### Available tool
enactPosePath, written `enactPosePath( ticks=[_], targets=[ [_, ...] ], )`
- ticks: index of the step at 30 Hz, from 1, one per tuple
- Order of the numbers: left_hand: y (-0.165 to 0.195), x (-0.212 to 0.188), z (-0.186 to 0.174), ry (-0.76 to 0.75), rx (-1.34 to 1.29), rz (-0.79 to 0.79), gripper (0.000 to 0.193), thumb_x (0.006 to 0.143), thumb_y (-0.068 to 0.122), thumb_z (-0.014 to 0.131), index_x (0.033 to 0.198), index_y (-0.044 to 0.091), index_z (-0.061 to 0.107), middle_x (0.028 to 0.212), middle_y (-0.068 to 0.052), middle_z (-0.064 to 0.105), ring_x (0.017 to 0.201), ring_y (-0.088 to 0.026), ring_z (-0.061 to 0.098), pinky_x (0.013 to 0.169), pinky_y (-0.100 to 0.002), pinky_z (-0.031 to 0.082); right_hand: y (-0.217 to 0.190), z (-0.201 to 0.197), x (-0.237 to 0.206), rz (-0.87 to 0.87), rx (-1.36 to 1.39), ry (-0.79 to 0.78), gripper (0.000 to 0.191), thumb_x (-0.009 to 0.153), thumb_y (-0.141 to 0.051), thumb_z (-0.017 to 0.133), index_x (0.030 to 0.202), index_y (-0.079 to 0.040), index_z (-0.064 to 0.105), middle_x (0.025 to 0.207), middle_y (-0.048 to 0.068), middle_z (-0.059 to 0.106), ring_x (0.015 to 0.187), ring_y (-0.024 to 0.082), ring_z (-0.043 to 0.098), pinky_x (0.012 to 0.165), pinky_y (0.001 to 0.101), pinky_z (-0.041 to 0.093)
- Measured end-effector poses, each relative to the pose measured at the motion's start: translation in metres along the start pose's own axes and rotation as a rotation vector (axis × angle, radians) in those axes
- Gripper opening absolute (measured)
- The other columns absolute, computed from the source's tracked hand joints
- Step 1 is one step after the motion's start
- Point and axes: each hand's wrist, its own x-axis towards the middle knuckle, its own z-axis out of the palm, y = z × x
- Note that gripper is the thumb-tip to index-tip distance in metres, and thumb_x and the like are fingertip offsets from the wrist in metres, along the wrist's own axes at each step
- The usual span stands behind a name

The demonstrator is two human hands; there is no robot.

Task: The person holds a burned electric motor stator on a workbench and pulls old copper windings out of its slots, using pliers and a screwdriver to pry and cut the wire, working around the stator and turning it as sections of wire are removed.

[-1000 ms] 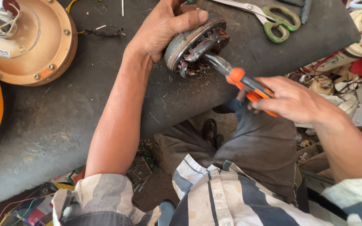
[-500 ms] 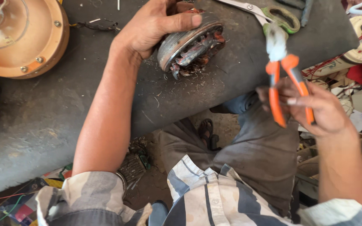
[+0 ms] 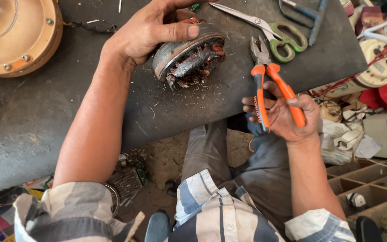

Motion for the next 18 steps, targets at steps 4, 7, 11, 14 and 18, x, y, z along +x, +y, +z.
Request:
enactPosePath(
  ticks=[4,7,11,14,18],
  targets=[
    [-0.004,0.003,0.002,0.016,-0.030,0.032,0.072,0.093,0.032,0.086,0.149,-0.002,0.057,0.128,-0.013,0.065,0.120,-0.020,0.063,0.110,-0.035,0.053,0.000,-0.002,0.000,0.006,-0.011,0.015,0.066,0.092,-0.027,0.058,0.152,-0.001,0.054,0.140,0.044,0.053,0.134,0.057,0.055,0.112,0.0641,0.046],
    [-0.001,0.001,0.006,0.031,-0.008,0.038,0.072,0.092,0.034,0.085,0.148,-0.001,0.056,0.128,-0.010,0.065,0.119,-0.018,0.064,0.109,-0.034,0.053,0.002,0.000,0.000,0.012,0.010,-0.009,0.068,0.091,-0.027,0.058,0.155,-0.003,0.054,0.140,0.043,0.054,0.133,0.057,0.056,0.113,0.0644,0.045],
    [0.010,0.001,0.011,-0.015,0.104,0.084,0.077,0.089,0.040,0.081,0.152,0.004,0.055,0.130,-0.009,0.066,0.117,-0.017,0.062,0.109,-0.034,0.052,0.002,0.005,0.000,0.006,-0.007,-0.009,0.068,0.090,-0.027,0.058,0.154,-0.004,0.054,0.142,0.043,0.054,0.132,0.056,0.056,0.115,0.0629,0.045],
    [0.011,0.002,0.011,-0.032,0.115,0.129,0.078,0.087,0.046,0.079,0.148,0.005,0.055,0.136,-0.008,0.063,0.124,-0.019,0.058,0.111,-0.034,0.048,0.000,0.012,0.001,0.018,-0.041,0.034,0.066,0.090,-0.025,0.058,0.152,-0.002,0.054,0.142,0.043,0.055,0.131,0.055,0.057,0.109,0.0607,0.048],
    [-0.004,0.003,0.009,0.040,0.080,0.077,0.082,0.088,0.046,0.087,0.151,0.003,0.054,0.139,-0.015,0.064,0.132,-0.026,0.060,0.117,-0.039,0.050,-0.003,0.030,0.002,0.044,-0.237,0.118,0.058,0.090,-0.026,0.057,0.140,0.003,0.053,0.133,0.042,0.059,0.124,0.052,0.061,0.104,0.0574,0.053]
  ],
)
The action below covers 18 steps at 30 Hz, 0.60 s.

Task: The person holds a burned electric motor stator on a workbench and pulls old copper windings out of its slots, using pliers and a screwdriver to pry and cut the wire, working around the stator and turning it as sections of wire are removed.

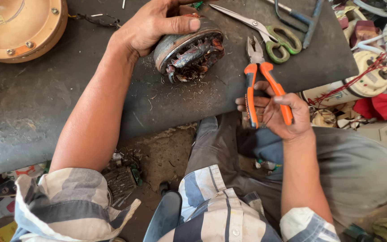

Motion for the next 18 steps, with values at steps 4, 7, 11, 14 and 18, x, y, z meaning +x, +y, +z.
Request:
enactPosePath(
  ticks=[4,7,11,14,18],
  targets=[
    [-0.009,-0.003,-0.004,-0.007,0.053,-0.019,0.090,0.080,0.047,0.089,0.150,0.004,0.054,0.136,-0.018,0.065,0.133,-0.029,0.062,0.118,-0.041,0.049,-0.019,0.024,0.000,0.040,-0.313,0.075,0.049,0.093,-0.024,0.055,0.133,0.003,0.052,0.121,0.031,0.065,0.111,0.044,0.068,0.093,0.0490,0.056],
    [0.000,-0.006,-0.007,-0.097,0.043,0.046,0.094,0.079,0.047,0.091,0.153,0.005,0.051,0.147,-0.015,0.062,0.141,-0.027,0.061,0.122,-0.040,0.044,-0.032,0.046,0.011,0.076,-0.599,0.160,0.043,0.094,-0.024,0.056,0.129,0.001,0.055,0.111,0.023,0.067,0.098,0.034,0.070,0.080,0.0428,0.056],
    [0.021,-0.011,-0.012,-0.317,0.061,0.158,0.092,0.084,0.036,0.089,0.161,0.008,0.047,0.157,-0.011,0.056,0.145,-0.022,0.056,0.132,-0.038,0.043,-0.046,0.075,0.033,0.057,-1.272,0.267,0.041,0.093,-0.033,0.060,0.120,-0.003,0.063,0.096,0.019,0.067,0.084,0.030,0.066,0.072,0.0401,0.052],
    [0.031,-0.014,-0.015,-0.370,0.041,0.116,0.093,0.084,0.030,0.088,0.164,0.008,0.047,0.155,-0.011,0.057,0.147,-0.022,0.057,0.132,-0.037,0.044,-0.059,0.095,0.046,0.069,-1.667,0.369,0.045,0.091,-0.039,0.065,0.117,-0.003,0.063,0.088,0.018,0.068,0.082,0.034,0.066,0.073,0.0431,0.050],
    [0.033,-0.015,-0.019,-0.390,-0.038,0.061,0.096,0.083,0.030,0.089,0.164,0.006,0.044,0.161,-0.011,0.056,0.148,-0.022,0.055,0.131,-0.036,0.044,-0.050,0.119,0.056,-0.018,-1.916,0.450,0.058,0.087,-0.048,0.073,0.125,-0.006,0.063,0.091,0.020,0.068,0.091,0.043,0.067,0.083,0.0496,0.050]
  ],
)
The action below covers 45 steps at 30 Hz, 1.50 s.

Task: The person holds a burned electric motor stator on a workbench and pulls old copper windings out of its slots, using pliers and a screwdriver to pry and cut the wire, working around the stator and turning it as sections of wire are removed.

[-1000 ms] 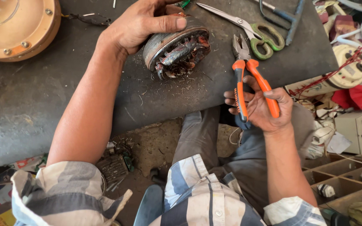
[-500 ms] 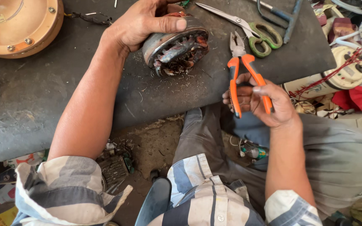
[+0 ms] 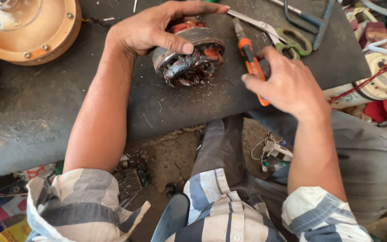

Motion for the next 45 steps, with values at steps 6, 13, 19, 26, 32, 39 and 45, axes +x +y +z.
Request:
enactPosePath(
  ticks=[6,13,19,26,32,39,45],
  targets=[
    [-0.002,0.000,-0.001,-0.008,0.071,0.047,0.093,0.086,0.035,0.087,0.161,0.003,0.043,0.158,-0.012,0.055,0.145,-0.021,0.055,0.132,-0.036,0.041,-0.034,0.025,-0.008,-0.027,-0.254,0.258,0.067,0.073,-0.040,0.090,0.125,-0.005,0.067,0.122,0.020,0.059,0.108,0.042,0.064,0.084,0.0534,0.052],
    [-0.009,0.002,-0.001,0.032,0.006,0.050,0.096,0.085,0.040,0.089,0.163,0.004,0.045,0.155,-0.013,0.059,0.144,-0.023,0.059,0.132,-0.036,0.044,-0.053,0.062,-0.011,-0.481,0.143,0.540,0.039,0.073,-0.023,0.096,0.104,-0.011,0.075,0.151,0.021,0.049,0.135,0.039,0.055,0.111,0.0448,0.049],
    [-0.012,0.003,0.001,0.079,0.038,0.063,0.097,0.084,0.043,0.089,0.163,0.005,0.048,0.155,-0.012,0.061,0.144,-0.023,0.061,0.129,-0.035,0.047,-0.050,0.090,0.003,-0.432,0.265,0.567,0.024,0.084,-0.017,0.092,0.104,-0.012,0.079,0.158,0.017,0.048,0.139,0.036,0.059,0.114,0.0406,0.053],
    [-0.014,0.005,0.000,0.101,0.032,0.065,0.096,0.085,0.042,0.090,0.163,0.008,0.046,0.152,-0.012,0.064,0.142,-0.023,0.063,0.127,-0.035,0.049,-0.051,0.092,0.006,-0.376,0.301,0.583,0.018,0.092,-0.010,0.086,0.106,-0.008,0.076,0.157,0.017,0.052,0.137,0.036,0.064,0.113,0.0404,0.055],
    [-0.023,0.006,-0.006,0.112,0.061,0.081,0.090,0.089,0.041,0.089,0.160,0.005,0.047,0.149,-0.012,0.065,0.140,-0.022,0.064,0.128,-0.034,0.047,-0.052,0.096,0.012,-0.423,0.263,0.577,0.025,0.085,-0.011,0.088,0.108,-0.007,0.078,0.153,0.023,0.049,0.135,0.040,0.060,0.111,0.0424,0.054],
    [-0.019,0.010,-0.011,0.093,0.023,0.087,0.090,0.091,0.036,0.090,0.161,0.005,0.044,0.147,-0.012,0.066,0.136,-0.020,0.065,0.127,-0.033,0.048,-0.048,0.098,0.019,-0.400,0.331,0.553,0.020,0.090,-0.006,0.088,0.106,-0.008,0.076,0.154,0.020,0.051,0.137,0.036,0.062,0.113,0.0399,0.054],
    [-0.013,0.011,-0.012,0.087,-0.020,0.043,0.095,0.087,0.037,0.089,0.163,0.006,0.043,0.144,-0.009,0.068,0.126,-0.016,0.066,0.121,-0.032,0.052,-0.050,0.095,0.019,-0.412,0.308,0.538,0.017,0.087,-0.005,0.086,0.100,-0.006,0.075,0.154,0.023,0.050,0.135,0.038,0.063,0.109,0.0415,0.056]
  ],
)
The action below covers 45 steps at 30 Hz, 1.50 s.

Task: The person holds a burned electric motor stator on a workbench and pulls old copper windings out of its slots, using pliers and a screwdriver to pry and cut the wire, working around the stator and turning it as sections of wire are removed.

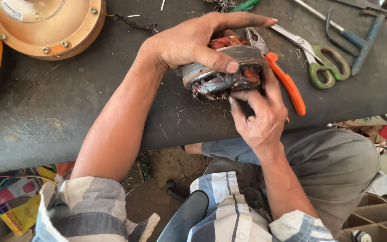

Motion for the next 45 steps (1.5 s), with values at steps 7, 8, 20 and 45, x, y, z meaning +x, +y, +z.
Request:
enactPosePath(
  ticks=[7,8,20,45],
  targets=[
    [-0.002,0.000,-0.010,-0.017,-0.019,-0.015,0.090,0.092,0.030,0.089,0.162,0.005,0.039,0.133,-0.011,0.072,0.120,-0.015,0.068,0.114,-0.030,0.054,0.004,0.002,0.001,-0.002,0.055,-0.011,0.022,0.088,-0.004,0.083,0.104,-0.005,0.068,0.155,0.027,0.047,0.135,0.039,0.063,0.108,0.0397,0.056],
    [-0.002,-0.002,-0.012,-0.011,-0.011,-0.013,0.090,0.094,0.029,0.089,0.164,0.005,0.038,0.132,-0.011,0.073,0.117,-0.014,0.067,0.113,-0.029,0.054,0.005,0.001,0.001,-0.007,0.069,0.006,0.024,0.087,-0.002,0.080,0.104,-0.004,0.063,0.152,0.028,0.047,0.135,0.041,0.061,0.107,0.0414,0.054],
    [0.022,-0.005,-0.022,0.027,0.307,-0.130,0.105,0.080,0.038,0.091,0.167,0.012,0.038,0.102,-0.003,0.066,0.097,-0.015,0.063,0.089,-0.031,0.051,-0.003,-0.019,0.022,0.313,0.746,-0.082,0.060,0.097,-0.011,0.073,0.147,-0.002,0.041,0.141,0.014,0.050,0.133,0.023,0.058,0.111,0.0327,0.053],
    [0.031,-0.002,-0.003,-0.179,0.196,-0.105,0.110,0.078,0.033,0.094,0.169,0.009,0.037,0.138,-0.014,0.068,0.134,-0.022,0.065,0.124,-0.038,0.051,-0.026,-0.039,-0.080,-0.243,0.353,-0.345,0.038,0.079,-0.007,0.081,0.117,-0.013,0.075,0.110,0.004,0.079,0.075,0.015,0.072,0.062,0.0304,0.056]
  ],
)
